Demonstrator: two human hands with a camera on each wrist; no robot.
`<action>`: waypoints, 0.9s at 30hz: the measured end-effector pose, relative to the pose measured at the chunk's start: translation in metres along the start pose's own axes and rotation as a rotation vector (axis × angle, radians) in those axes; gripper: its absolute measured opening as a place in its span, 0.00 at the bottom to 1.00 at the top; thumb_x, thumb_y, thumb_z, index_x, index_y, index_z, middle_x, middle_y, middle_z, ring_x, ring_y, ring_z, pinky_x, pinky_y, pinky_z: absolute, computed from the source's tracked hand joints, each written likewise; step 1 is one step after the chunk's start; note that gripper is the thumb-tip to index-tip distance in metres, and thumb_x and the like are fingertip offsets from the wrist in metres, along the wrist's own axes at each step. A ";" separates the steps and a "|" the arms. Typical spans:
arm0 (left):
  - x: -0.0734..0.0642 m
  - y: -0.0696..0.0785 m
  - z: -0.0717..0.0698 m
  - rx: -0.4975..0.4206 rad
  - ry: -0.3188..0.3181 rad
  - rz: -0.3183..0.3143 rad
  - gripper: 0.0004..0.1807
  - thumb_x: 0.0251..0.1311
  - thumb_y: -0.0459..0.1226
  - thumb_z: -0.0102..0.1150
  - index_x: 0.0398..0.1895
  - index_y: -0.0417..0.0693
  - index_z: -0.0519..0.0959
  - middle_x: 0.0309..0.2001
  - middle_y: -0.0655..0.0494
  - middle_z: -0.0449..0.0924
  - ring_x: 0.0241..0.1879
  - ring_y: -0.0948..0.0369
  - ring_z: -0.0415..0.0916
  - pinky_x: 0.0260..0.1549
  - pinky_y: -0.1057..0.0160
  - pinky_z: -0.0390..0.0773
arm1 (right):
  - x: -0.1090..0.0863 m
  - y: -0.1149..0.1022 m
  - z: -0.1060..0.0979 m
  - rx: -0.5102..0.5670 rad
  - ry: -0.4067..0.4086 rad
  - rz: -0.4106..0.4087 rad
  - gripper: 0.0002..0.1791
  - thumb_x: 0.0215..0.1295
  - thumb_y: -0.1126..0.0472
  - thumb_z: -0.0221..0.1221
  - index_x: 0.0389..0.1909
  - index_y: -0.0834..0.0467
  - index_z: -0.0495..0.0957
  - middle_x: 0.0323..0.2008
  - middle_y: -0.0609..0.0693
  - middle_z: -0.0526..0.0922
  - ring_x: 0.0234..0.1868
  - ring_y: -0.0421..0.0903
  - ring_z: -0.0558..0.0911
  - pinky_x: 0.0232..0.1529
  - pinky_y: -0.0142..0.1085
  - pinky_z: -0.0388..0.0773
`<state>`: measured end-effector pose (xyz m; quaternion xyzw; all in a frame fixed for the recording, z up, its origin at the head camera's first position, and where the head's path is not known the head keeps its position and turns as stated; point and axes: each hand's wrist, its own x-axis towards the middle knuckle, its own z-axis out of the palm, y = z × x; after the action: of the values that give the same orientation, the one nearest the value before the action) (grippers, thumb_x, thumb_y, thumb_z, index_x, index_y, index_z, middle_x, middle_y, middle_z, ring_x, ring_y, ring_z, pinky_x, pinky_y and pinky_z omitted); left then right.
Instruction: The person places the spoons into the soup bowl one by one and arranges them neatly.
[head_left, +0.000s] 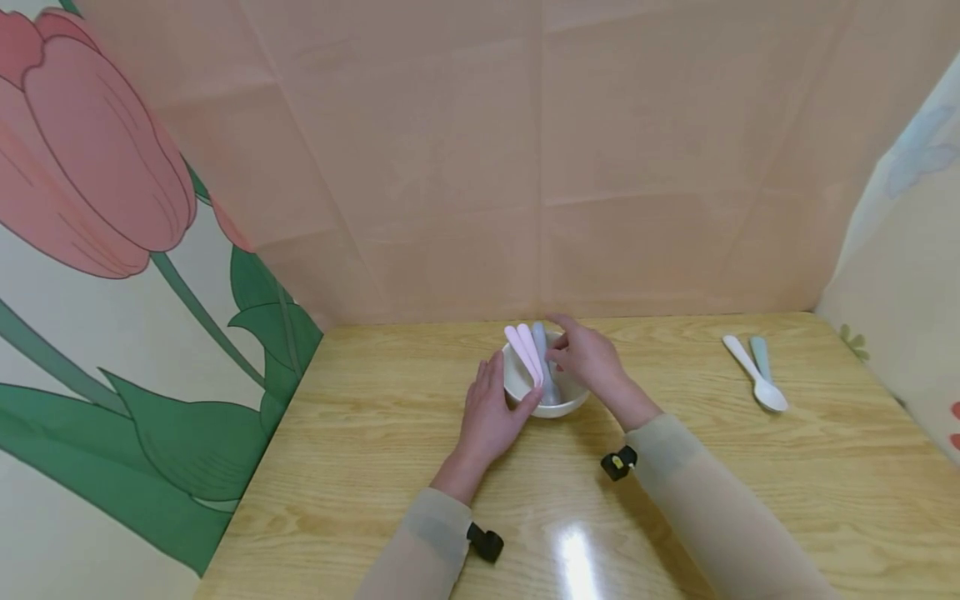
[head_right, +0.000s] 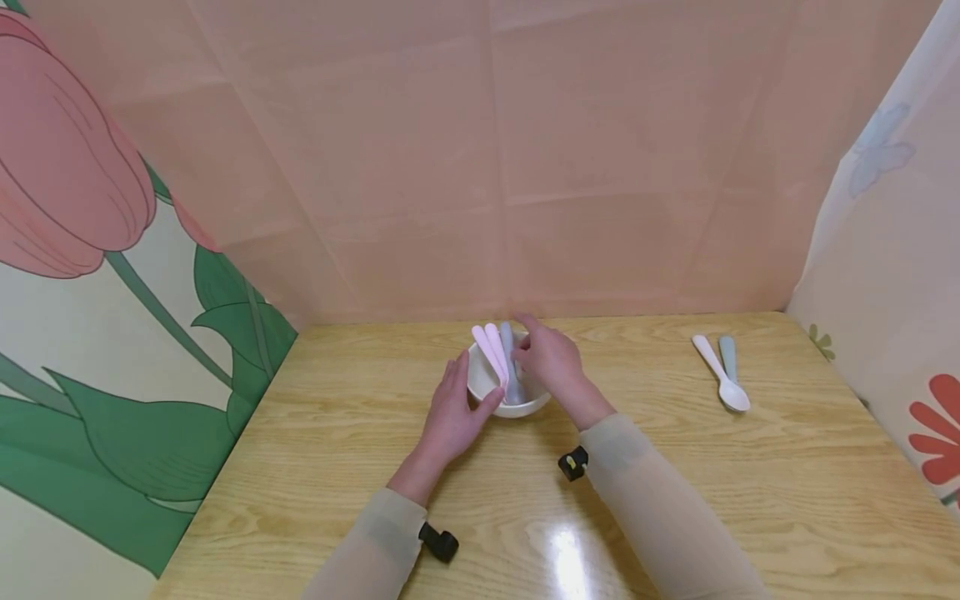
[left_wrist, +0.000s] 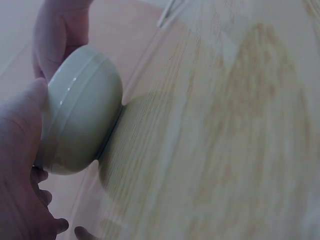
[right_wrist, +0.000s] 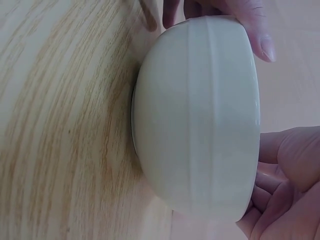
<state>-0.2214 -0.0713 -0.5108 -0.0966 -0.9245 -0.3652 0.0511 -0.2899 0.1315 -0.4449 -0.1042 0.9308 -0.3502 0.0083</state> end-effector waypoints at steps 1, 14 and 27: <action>0.000 0.000 0.000 0.001 -0.002 -0.004 0.59 0.75 0.73 0.50 0.92 0.45 0.46 0.89 0.41 0.50 0.88 0.46 0.41 0.84 0.39 0.49 | 0.000 0.000 0.000 0.002 0.003 -0.004 0.38 0.77 0.62 0.68 0.83 0.58 0.66 0.49 0.60 0.92 0.37 0.50 0.91 0.52 0.55 0.83; -0.001 0.001 -0.002 0.002 0.008 0.013 0.57 0.77 0.70 0.53 0.92 0.43 0.47 0.88 0.40 0.52 0.88 0.44 0.43 0.83 0.38 0.51 | -0.001 0.003 0.001 0.045 0.013 -0.026 0.36 0.78 0.63 0.67 0.83 0.58 0.67 0.54 0.58 0.92 0.41 0.50 0.92 0.53 0.55 0.83; 0.000 -0.002 0.001 -0.001 0.022 0.023 0.58 0.76 0.70 0.54 0.91 0.43 0.48 0.88 0.39 0.53 0.88 0.43 0.44 0.83 0.37 0.52 | -0.012 0.011 -0.004 0.129 0.085 -0.026 0.32 0.80 0.61 0.66 0.82 0.56 0.70 0.59 0.60 0.89 0.48 0.56 0.91 0.50 0.54 0.88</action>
<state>-0.2222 -0.0722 -0.5124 -0.1031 -0.9225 -0.3661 0.0656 -0.2807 0.1444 -0.4494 -0.1005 0.9045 -0.4134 -0.0289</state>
